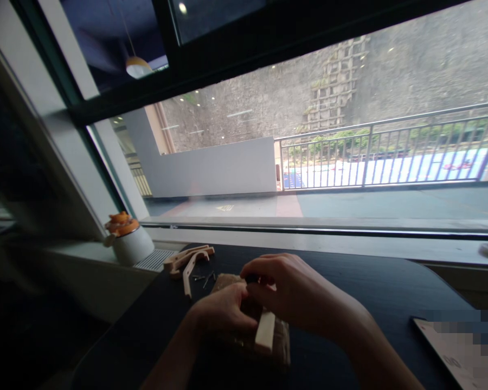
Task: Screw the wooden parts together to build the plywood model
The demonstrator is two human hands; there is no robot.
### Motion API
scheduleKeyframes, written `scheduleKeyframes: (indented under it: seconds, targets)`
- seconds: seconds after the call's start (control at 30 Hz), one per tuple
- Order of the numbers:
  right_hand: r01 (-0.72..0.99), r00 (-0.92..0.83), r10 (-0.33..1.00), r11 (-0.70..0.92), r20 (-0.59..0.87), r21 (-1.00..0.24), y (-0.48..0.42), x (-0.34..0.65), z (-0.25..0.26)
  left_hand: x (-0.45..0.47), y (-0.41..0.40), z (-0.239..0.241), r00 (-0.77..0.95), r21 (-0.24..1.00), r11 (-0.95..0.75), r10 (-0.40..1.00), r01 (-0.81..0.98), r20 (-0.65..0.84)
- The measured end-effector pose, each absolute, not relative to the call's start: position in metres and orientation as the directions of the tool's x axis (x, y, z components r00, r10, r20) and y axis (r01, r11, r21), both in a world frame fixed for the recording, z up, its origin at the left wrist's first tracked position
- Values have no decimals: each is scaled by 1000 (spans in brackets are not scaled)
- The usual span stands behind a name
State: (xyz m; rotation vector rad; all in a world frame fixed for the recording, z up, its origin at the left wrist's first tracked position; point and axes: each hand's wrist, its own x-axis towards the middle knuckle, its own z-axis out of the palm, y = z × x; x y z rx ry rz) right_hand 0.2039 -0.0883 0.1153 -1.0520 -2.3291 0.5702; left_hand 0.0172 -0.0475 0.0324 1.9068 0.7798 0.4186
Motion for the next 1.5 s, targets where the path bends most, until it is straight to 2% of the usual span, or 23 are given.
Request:
scheduleKeyframes:
  seconds: [0.37, 0.57, 0.73, 0.97, 1.23, 1.4, 1.5]
  targets:
    - [557, -573, 779, 598, 254, -577, -91, 206, 116, 15, -48, 36, 713, 860, -322, 698, 395, -66]
    - [559, -449, 832, 547, 328, -623, -69, 215, 106, 20, -46, 46, 809, 835, -507, 571, 213, 140]
    - [589, -421, 825, 565, 376, -579, -64, 214, 102, 28, -50, 44, 736, 845, -466, 663, 262, 137]
    - [558, -459, 763, 647, 456, -520, -67, 210, 101, 31, -46, 29, 681, 831, -483, 708, 275, 186]
    - [588, -426, 772, 632, 471, -504, -62, 212, 99, 33, -46, 26, 672, 845, -474, 712, 246, 204]
    - [669, -395, 796, 592, 459, -450, -64, 212, 102, 34, -46, 28, 665, 829, -471, 727, 301, 171]
    - [647, -418, 778, 617, 469, -448, -70, 210, 105, 34, -47, 28, 662, 833, -461, 732, 306, 162]
